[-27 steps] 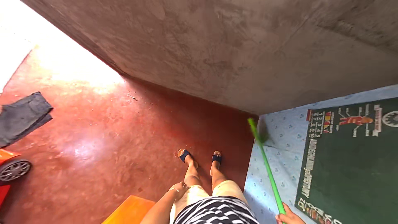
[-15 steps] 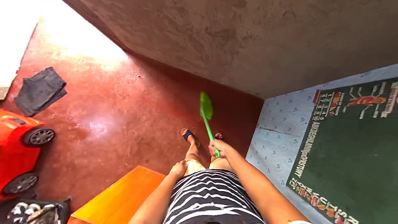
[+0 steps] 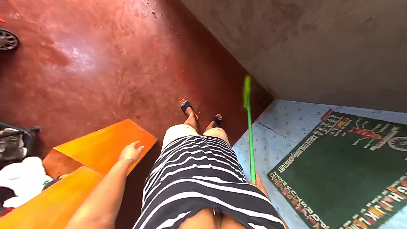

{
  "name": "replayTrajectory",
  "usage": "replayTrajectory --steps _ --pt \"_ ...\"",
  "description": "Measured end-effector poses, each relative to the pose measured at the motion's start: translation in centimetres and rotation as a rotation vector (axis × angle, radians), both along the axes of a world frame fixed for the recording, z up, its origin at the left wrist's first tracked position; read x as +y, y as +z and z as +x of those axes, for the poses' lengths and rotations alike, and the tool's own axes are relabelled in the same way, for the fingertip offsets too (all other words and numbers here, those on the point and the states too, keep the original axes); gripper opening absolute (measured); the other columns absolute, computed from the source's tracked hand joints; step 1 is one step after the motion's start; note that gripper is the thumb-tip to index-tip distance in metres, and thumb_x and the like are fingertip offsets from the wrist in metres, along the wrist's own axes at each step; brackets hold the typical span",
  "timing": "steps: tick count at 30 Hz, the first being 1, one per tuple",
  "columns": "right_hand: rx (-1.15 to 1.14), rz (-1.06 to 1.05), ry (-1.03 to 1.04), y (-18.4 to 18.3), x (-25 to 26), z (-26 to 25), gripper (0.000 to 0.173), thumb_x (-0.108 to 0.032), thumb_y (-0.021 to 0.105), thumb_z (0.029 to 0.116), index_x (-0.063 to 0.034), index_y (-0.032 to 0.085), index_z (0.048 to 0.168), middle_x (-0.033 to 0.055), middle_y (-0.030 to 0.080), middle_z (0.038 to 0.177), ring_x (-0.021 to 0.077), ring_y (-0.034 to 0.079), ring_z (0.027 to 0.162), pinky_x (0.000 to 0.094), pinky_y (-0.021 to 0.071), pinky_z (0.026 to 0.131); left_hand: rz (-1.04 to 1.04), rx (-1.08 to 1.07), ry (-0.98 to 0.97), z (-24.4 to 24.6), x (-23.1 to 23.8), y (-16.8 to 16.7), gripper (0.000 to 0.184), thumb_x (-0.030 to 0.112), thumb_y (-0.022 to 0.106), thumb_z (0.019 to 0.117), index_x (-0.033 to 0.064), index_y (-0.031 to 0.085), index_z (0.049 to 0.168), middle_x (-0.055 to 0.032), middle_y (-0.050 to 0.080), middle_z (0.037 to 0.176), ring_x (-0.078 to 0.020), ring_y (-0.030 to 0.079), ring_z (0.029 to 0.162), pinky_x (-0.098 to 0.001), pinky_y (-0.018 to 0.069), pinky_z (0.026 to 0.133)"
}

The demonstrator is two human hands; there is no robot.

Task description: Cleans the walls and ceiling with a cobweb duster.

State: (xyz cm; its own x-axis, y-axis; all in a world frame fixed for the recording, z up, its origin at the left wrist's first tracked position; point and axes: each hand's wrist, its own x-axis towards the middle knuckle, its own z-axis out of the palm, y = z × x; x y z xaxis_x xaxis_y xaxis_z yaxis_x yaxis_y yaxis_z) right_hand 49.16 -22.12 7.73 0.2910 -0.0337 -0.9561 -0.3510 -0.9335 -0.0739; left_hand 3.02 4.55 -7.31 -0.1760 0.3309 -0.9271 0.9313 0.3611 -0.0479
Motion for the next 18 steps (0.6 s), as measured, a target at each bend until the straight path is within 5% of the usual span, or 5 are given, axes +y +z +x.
replayTrajectory --steps 2,3,6,10,18 --pt "-0.016 0.045 -0.311 -1.5 0.2 -0.3 0.04 0.0 0.042 0.1046 -0.0052 0.033 0.143 -0.0003 0.044 0.069 0.0054 0.044 0.047 0.0214 0.0414 0.044 -0.032 0.051 0.047 -1.8 -1.7 1.5 0.053 0.03 0.05 0.1083 0.0025 0.044 0.153 -0.0296 0.048 0.15 -0.0464 0.043 0.142 -0.0634 0.0308 0.117" --pt "-0.01 0.095 -0.506 -3.5 1.1 0.4 0.014 -0.002 0.037 0.1066 -0.0063 0.042 0.119 -0.0034 0.044 0.062 0.0024 0.044 0.044 0.0174 0.0407 0.041 -0.057 0.069 0.072 -2.1 -2.5 2.3 0.053 0.03 0.05 0.1086 0.002 0.043 0.154 -0.0302 0.049 0.149 -0.0469 0.044 0.142 -0.0631 0.0311 0.117" --pt "0.061 0.328 -1.045 -11.6 5.7 5.7 0.033 -0.01 0.031 0.1033 -0.0126 0.049 0.075 -0.0057 0.049 0.052 0.0011 0.048 0.041 0.0131 0.0415 0.041 -0.114 0.074 0.158 -1.4 -4.7 3.9 0.053 0.029 0.051 0.1088 0.0025 0.041 0.154 -0.0302 0.051 0.147 -0.0464 0.047 0.139 -0.0626 0.0331 0.116" --pt "-0.033 0.48 -1.293 -17.3 15.7 9.8 0.012 -0.008 0.042 0.1008 -0.013 0.047 0.091 -0.0022 0.048 0.062 0.0039 0.047 0.045 0.0144 0.045 0.044 -0.145 0.016 0.188 2.0 -5.3 5.1 0.05 0.026 0.049 0.11 0.0052 0.041 0.155 -0.0258 0.053 0.147 -0.04 0.05 0.139 -0.0571 0.0346 0.117" --pt "0.136 0.185 -0.345 -19.1 17.9 10.6 0.002 -0.006 0.044 0.1044 -0.0073 0.045 0.105 -0.0013 0.044 0.065 0.0061 0.045 0.047 0.0196 0.0434 0.045 -0.043 -0.142 0.121 8.2 0.7 4.1 0.052 0.027 0.049 0.1098 0.0034 0.039 0.155 -0.0245 0.051 0.15 -0.0378 0.051 0.138 -0.0542 0.0376 0.116"
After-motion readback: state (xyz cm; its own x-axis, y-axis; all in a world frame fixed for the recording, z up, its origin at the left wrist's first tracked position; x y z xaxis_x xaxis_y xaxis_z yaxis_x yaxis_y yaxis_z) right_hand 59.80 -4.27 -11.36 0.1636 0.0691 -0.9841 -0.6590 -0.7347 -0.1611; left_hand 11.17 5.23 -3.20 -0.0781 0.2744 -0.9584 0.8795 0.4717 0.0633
